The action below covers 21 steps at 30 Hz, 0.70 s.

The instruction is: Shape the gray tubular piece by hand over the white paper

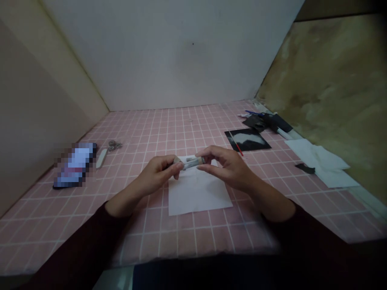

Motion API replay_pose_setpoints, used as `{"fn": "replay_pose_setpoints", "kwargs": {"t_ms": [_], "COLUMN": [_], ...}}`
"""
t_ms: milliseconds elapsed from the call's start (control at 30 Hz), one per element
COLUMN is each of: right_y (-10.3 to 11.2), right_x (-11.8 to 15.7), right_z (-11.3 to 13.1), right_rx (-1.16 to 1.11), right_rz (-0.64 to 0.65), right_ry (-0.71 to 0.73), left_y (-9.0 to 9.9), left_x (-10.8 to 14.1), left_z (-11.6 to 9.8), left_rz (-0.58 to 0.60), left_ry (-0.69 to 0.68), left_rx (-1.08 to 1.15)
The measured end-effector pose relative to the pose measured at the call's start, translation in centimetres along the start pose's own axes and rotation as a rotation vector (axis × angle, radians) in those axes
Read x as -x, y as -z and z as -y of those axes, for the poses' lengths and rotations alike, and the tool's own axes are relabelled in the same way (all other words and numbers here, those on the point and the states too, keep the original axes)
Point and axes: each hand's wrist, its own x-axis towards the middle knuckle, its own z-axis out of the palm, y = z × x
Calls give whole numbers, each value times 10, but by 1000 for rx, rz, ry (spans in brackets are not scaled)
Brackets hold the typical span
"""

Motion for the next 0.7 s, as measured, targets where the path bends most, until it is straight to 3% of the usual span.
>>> {"fn": "replay_pose_setpoints", "kwargs": {"t_ms": [167, 333, 433, 600, 700], "right_y": [-1, 4, 4, 5, 4], "right_x": [0, 0, 0, 1, 1], "right_z": [-1, 0, 1, 1, 1], "right_rx": [34, -37, 0, -35, -36], "right_rz": [57, -19, 65, 1, 84], "right_ry": [57, 4, 5, -42, -69], "left_y": [0, 0, -2, -2, -2], "left_x": [0, 1, 1, 2, 4], "left_z": [0, -3, -3, -2, -1], "left_rz": [57, -10, 26, -73, -61], "left_ry": [21, 17, 12, -34, -72], "left_rx": [32, 42, 53, 34, -29]}}
